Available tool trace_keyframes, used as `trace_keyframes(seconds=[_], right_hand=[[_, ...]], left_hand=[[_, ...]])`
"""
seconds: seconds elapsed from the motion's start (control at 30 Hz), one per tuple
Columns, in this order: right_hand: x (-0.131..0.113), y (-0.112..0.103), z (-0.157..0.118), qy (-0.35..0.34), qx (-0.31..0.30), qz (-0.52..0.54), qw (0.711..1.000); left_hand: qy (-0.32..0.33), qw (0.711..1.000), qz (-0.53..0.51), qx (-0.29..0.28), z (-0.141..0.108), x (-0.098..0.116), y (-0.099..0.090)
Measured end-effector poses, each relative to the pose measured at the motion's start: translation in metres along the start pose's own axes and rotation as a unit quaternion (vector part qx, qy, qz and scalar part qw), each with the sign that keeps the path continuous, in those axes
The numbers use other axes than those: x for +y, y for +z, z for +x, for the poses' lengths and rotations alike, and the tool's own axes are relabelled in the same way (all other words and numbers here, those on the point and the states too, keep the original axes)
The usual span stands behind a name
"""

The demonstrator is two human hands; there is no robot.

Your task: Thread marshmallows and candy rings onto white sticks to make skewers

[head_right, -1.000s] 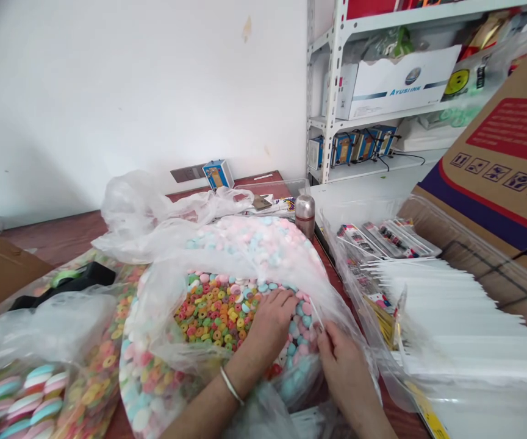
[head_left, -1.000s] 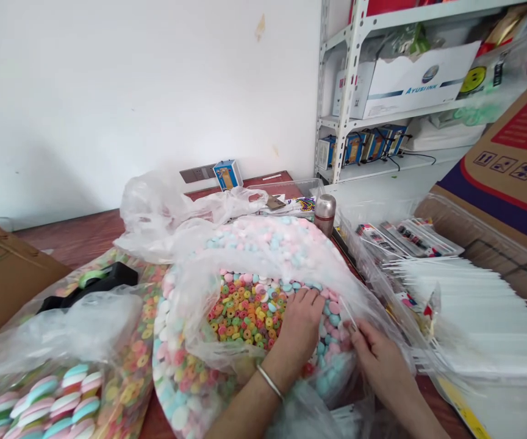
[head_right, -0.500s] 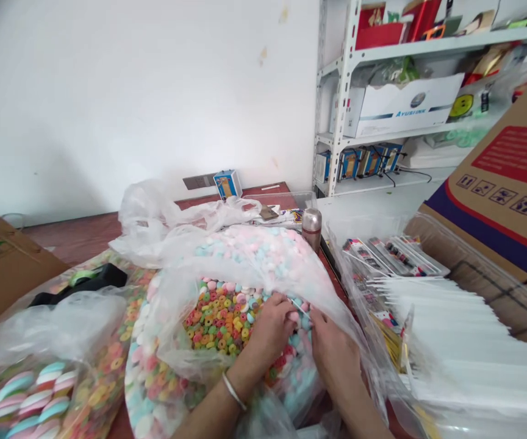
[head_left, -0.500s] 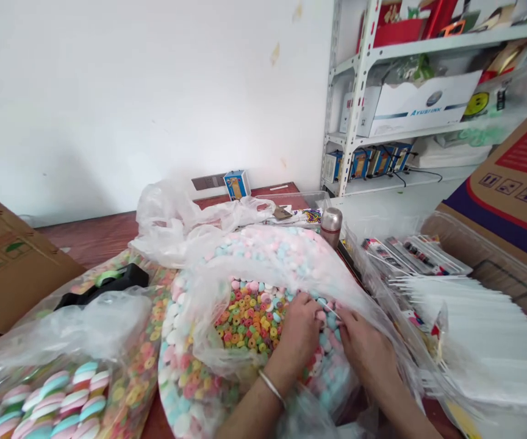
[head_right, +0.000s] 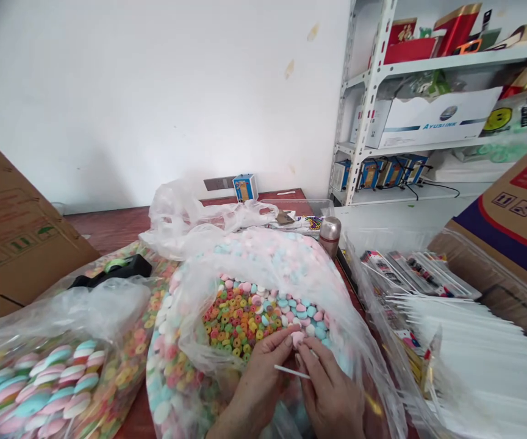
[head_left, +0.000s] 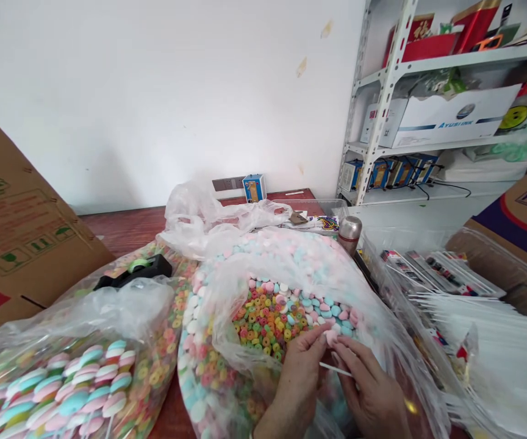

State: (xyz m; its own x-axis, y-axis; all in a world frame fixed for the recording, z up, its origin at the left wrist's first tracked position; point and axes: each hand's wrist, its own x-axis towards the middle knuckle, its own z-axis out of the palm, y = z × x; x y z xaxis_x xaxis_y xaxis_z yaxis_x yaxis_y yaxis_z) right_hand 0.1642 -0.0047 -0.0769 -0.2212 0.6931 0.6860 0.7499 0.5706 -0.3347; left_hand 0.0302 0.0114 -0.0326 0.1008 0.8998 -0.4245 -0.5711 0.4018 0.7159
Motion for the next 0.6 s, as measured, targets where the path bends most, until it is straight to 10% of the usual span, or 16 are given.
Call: trace_keyframes(seconds=[0.6], right_hand=[[-0.017, -0.023, 0.011, 0.183, -0.073, 0.227, 0.954]], left_hand=[[-0.009, 1.000, -0.007, -0.018, -0.008, 0.013, -0.012]])
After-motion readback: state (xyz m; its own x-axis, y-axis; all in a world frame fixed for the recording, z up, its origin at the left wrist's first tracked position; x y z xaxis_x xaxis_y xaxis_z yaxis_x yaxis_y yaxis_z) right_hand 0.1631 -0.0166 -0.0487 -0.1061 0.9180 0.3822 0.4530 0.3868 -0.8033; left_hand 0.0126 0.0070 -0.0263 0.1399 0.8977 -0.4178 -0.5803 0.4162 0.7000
